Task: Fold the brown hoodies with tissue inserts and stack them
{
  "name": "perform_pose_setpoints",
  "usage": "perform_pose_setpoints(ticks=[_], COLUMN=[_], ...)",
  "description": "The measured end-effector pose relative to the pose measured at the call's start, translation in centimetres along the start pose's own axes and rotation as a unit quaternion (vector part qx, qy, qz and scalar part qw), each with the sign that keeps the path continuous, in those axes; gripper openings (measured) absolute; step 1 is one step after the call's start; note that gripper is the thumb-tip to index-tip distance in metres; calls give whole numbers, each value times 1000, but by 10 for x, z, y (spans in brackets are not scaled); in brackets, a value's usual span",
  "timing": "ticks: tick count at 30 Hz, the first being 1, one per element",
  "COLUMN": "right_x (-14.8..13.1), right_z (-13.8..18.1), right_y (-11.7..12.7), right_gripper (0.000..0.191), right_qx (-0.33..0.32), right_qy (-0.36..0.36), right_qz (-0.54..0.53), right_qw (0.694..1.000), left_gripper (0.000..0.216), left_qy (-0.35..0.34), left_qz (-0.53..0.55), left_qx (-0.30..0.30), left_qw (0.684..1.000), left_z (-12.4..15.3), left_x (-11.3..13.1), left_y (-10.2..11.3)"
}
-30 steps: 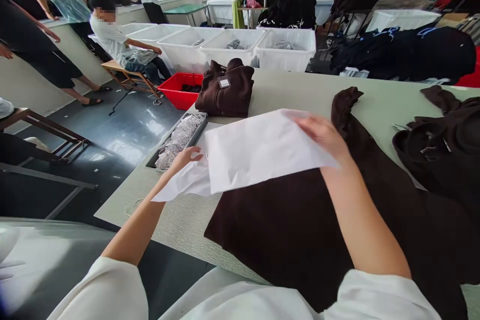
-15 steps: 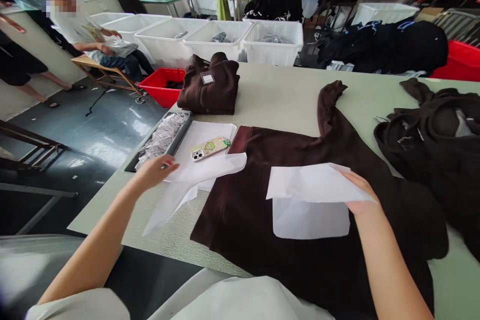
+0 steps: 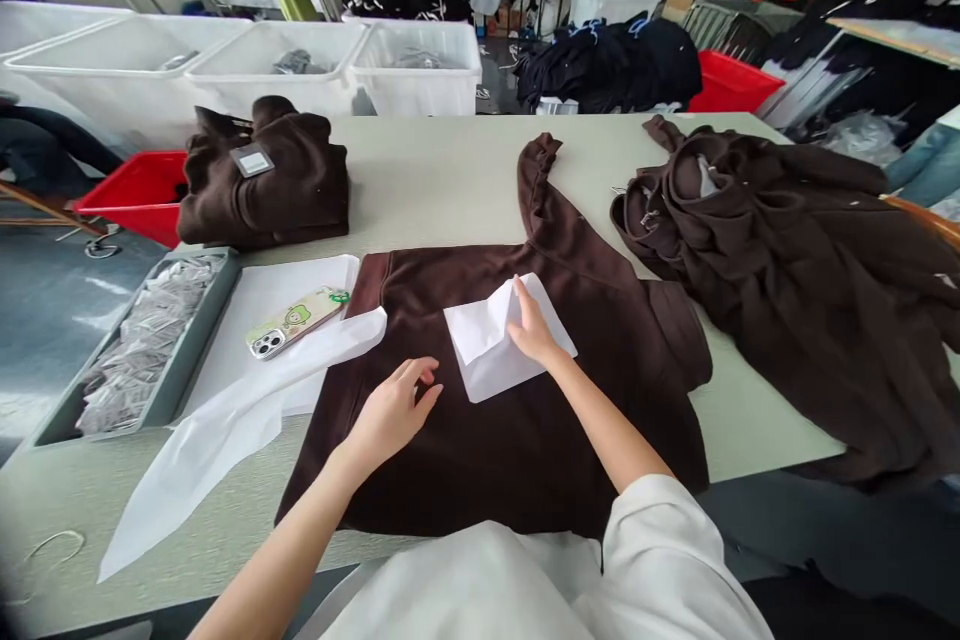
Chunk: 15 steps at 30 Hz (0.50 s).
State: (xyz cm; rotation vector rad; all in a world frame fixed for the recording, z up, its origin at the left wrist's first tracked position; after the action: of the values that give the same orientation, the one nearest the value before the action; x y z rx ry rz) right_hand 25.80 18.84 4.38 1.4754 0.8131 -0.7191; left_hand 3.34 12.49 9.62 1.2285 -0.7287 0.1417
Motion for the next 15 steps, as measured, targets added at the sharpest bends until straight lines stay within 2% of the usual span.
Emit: perform_pose_setpoints(ticks=[3,4,5,7,9,11,13,15], right_x=[-1,0,3,13,27,41,53,64], right_z=[1,3,5,14,29,43,49,45], right_y=[0,-2,-2,5,22,40,54,67], right_gripper=[89,90,91,93,96,97,87,71], right_qx=[-8,-12,-12,14,58,81,64,30], right_qy=[30,28,16,-46,-130,-189,-206,-198], right_qz=[112,141,170,220,245,242,202,118], right_qw=[993,990,985,974,959,948,955,973], left_gripper=[69,75,70,44,24,16,14,17], left_qy=[25,32,44,78,107,120,137,168], left_qz=[-87,-95,-89,-53,-13,24,83,146], left_qx=[-3,-9,-13,-15,-8,-12,-27,-47], left_qw=[996,995,995,995,994,992,987,974], left_z=[-41,-55,-69,-94,-114,-128,-134,-130], left_x=[20,26,31,35,30,18,0,-21], left_y=[-37,-46,-53,-56,-44,-24,-4,7])
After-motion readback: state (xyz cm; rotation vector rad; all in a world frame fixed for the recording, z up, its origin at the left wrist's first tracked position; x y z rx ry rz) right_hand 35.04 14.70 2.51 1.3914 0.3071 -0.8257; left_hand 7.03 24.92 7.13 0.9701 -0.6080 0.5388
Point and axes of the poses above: each hand's wrist, its own z-axis away from the middle knuckle, its own y-axis out of the back of the hand, x = y × z, the point moved 8 cm from there along -z, towards the middle knuckle, and after that the axes turned 5 degrees about -x, right-handed, at the moved point
